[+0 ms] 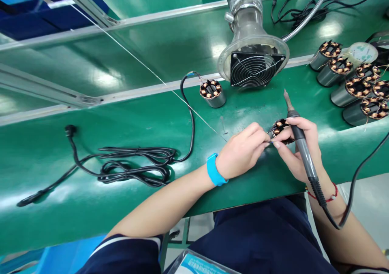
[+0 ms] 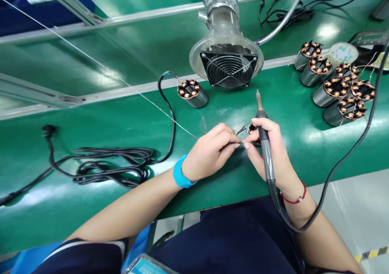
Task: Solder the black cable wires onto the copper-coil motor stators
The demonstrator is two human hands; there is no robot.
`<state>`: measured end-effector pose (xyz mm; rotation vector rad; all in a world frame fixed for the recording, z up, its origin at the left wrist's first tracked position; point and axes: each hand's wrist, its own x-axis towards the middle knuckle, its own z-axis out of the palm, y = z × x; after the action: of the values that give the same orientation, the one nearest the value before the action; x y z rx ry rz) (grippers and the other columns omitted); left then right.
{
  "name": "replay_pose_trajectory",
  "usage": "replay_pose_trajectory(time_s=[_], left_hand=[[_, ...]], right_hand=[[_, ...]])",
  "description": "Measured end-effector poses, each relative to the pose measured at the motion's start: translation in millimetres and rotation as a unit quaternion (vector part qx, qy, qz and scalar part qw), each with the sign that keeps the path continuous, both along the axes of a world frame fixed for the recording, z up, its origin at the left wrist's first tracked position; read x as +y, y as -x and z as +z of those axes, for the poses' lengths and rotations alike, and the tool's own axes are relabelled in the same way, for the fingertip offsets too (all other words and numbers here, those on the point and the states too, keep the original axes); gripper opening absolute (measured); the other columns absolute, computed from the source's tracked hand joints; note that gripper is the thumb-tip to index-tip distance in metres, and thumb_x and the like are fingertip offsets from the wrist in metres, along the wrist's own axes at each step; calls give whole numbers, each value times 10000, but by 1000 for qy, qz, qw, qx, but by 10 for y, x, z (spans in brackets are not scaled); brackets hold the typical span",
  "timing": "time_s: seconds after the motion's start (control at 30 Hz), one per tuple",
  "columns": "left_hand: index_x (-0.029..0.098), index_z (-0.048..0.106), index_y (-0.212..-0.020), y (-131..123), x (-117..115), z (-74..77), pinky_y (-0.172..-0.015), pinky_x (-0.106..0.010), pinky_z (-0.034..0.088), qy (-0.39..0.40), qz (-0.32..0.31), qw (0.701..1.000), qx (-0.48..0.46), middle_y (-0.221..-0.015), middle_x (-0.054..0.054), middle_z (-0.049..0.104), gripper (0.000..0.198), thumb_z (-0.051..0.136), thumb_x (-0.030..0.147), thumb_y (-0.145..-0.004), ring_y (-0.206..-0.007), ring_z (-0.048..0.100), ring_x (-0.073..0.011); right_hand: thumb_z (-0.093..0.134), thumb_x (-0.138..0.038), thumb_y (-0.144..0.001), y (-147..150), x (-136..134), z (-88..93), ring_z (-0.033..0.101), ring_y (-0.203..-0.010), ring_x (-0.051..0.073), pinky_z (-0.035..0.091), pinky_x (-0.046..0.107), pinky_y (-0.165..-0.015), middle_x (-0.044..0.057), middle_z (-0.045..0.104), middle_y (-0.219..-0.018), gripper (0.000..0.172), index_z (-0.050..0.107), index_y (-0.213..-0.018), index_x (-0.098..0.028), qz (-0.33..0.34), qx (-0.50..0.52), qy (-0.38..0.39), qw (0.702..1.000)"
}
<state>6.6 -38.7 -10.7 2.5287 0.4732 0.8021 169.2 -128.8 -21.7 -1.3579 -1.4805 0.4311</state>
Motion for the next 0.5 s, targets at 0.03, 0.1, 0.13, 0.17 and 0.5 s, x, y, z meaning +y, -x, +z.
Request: replay_pose_trajectory(time_s=[0.03, 0.1, 0.13, 0.17, 0.5], left_hand=[[150, 571, -900, -4, 2, 0, -707, -216, 504, -4, 1, 1000, -8, -843, -27, 564, 97, 486, 137, -944, -774, 564, -112], [146, 575, -901, -8, 9, 3, -699, -214, 502, -12, 4, 1000, -17, -833, -26, 563, 86, 498, 129, -936, -764, 562, -111], [145, 576, -901, -8, 12, 4, -696, -213, 503, -15, 6, 1000, -18, -830, -26, 563, 86, 499, 128, -934, -762, 564, -111], [144, 577, -900, -6, 14, 3, -696, -213, 505, -17, 7, 1000, -17, -831, -28, 567, 89, 497, 129, -935, -766, 569, -113], [150, 600, -921, 18, 24, 7, -697, -220, 524, -20, 7, 1000, 13, -848, -31, 579, 135, 475, 178, -962, -773, 592, -117]], right_hand=[[605, -154, -862, -3, -1, 0, 649, -862, 152, 554, 345, -807, -25, 678, -857, 527, 367, -1315, -280, 0, -7, 1, 1000], [593, -164, -866, 0, 0, 2, 652, -909, 167, 547, 367, -825, -2, 687, -929, 529, 361, -1329, -276, -4, -32, 0, 999], [596, -170, -863, 7, 4, 3, 651, -940, 177, 538, 385, -847, 9, 688, -967, 540, 359, -1337, -277, -5, -49, -3, 999], [602, -176, -859, 15, 11, 4, 648, -964, 187, 525, 407, -874, 16, 688, -995, 551, 358, -1343, -279, -6, -69, -8, 998], [608, -200, -875, -41, 25, -1, 637, -907, 186, 482, 433, -928, -22, 671, -867, 501, 398, -1318, -303, 6, -67, 22, 998]])
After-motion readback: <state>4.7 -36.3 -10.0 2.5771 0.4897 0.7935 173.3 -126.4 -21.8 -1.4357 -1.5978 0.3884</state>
